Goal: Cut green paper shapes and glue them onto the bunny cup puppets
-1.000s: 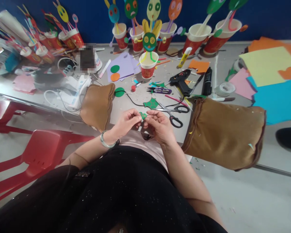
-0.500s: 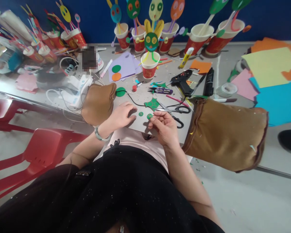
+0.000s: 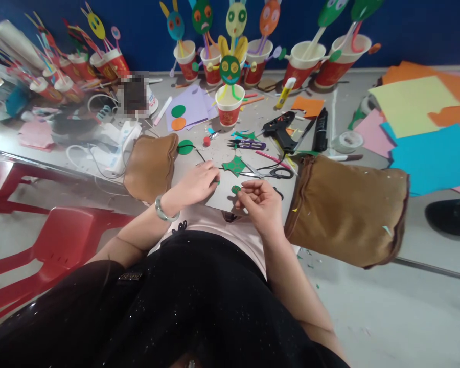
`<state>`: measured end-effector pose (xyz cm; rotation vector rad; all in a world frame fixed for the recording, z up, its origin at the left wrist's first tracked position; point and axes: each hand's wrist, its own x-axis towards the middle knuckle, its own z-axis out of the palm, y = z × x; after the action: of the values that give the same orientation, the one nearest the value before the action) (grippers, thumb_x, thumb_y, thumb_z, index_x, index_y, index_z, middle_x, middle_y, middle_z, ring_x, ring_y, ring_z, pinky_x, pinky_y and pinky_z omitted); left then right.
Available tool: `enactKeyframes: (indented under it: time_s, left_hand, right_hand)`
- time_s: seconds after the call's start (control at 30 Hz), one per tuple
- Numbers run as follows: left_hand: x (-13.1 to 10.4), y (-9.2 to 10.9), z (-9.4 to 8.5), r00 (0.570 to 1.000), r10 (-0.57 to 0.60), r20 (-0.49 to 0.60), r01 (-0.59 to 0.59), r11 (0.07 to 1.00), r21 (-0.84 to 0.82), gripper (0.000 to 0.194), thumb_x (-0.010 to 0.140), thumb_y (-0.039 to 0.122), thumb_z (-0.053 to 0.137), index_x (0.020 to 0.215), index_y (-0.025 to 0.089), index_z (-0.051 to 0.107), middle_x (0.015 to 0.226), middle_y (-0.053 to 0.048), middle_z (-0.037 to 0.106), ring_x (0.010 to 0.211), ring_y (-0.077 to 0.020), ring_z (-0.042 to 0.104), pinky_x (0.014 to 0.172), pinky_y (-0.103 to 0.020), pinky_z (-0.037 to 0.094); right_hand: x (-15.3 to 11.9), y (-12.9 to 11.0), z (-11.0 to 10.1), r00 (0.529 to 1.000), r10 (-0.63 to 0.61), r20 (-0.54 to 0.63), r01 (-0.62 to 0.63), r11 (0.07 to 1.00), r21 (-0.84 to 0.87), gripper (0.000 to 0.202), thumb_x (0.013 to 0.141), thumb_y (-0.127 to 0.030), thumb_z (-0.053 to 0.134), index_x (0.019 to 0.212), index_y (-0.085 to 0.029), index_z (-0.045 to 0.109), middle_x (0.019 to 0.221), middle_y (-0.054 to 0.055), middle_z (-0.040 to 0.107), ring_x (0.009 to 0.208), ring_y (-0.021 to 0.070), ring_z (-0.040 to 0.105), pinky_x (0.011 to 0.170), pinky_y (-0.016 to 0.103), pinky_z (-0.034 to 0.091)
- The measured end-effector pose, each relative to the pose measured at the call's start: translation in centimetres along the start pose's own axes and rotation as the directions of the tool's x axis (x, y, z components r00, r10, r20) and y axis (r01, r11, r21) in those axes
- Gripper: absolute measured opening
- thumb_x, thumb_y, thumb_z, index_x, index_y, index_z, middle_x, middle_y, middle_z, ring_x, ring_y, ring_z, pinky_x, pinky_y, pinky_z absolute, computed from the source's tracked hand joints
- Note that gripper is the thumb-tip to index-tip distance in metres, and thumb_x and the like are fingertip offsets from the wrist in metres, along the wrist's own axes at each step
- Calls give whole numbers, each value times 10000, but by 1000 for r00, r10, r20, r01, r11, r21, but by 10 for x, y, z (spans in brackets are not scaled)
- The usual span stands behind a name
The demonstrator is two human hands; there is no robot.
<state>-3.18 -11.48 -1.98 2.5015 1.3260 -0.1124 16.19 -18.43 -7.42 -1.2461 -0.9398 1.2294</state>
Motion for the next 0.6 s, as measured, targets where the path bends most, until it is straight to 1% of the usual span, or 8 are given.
enactKeyframes:
  time_s: [0.13, 0.23, 0.37, 0.47, 0.6]
  left_hand:
    - [0, 1, -4, 1000, 6, 9, -6, 1000, 0, 275, 1024, 94, 456, 1197, 88, 670, 1271, -184, 649, 1199, -305, 647, 1067, -444, 542]
    - [0, 0, -5, 1000, 1, 21, -1, 1000, 15, 280, 1022, 98, 467, 1225, 78, 659, 1288, -190, 643, 1202, -312, 647, 1074, -448, 538]
    - [2, -1, -3, 1000, 22, 22, -23, 999, 37, 255, 1013, 91, 470, 1174, 86, 668, 1245, -180, 652, 1170, -295, 653, 1069, -434, 538]
    - [2, -2, -3, 999, 47, 18, -48, 997, 53, 245, 1030, 107, 450, 1140, 88, 669, 1220, -180, 654, 1148, -290, 655, 1064, -434, 536]
    - [1, 0, -7, 997, 58, 43, -60, 997, 54, 302, 1054, 112, 410, 1251, 69, 635, 1274, -190, 647, 1185, -296, 651, 1081, -432, 526]
  right_hand:
    - [4, -2, -2, 999, -33, -8, 32, 995, -94, 440, 721, -437, 951, 944, -222, 638, 683, -44, 673, 493, 116, 649, 491, 258, 568]
    - [9, -4, -3, 999, -33, -12, 31, 993, -111, 441, 723, -426, 947, 959, -221, 636, 723, -36, 684, 498, 114, 651, 496, 262, 570]
    - [15, -6, -3, 1000, 2, 2, -2, 1000, -27, 485, 687, -440, 970, 956, -226, 628, 739, -40, 688, 492, 105, 636, 492, 263, 572]
    - [19, -9, -2, 998, 38, 45, -41, 997, 64, 487, 665, -443, 979, 927, -237, 624, 654, -64, 646, 474, 99, 595, 462, 242, 532]
    - [22, -14, -1, 992, 81, 99, -93, 988, 122, 458, 673, -437, 964, 909, -256, 615, 561, -89, 575, 457, 101, 553, 448, 230, 492]
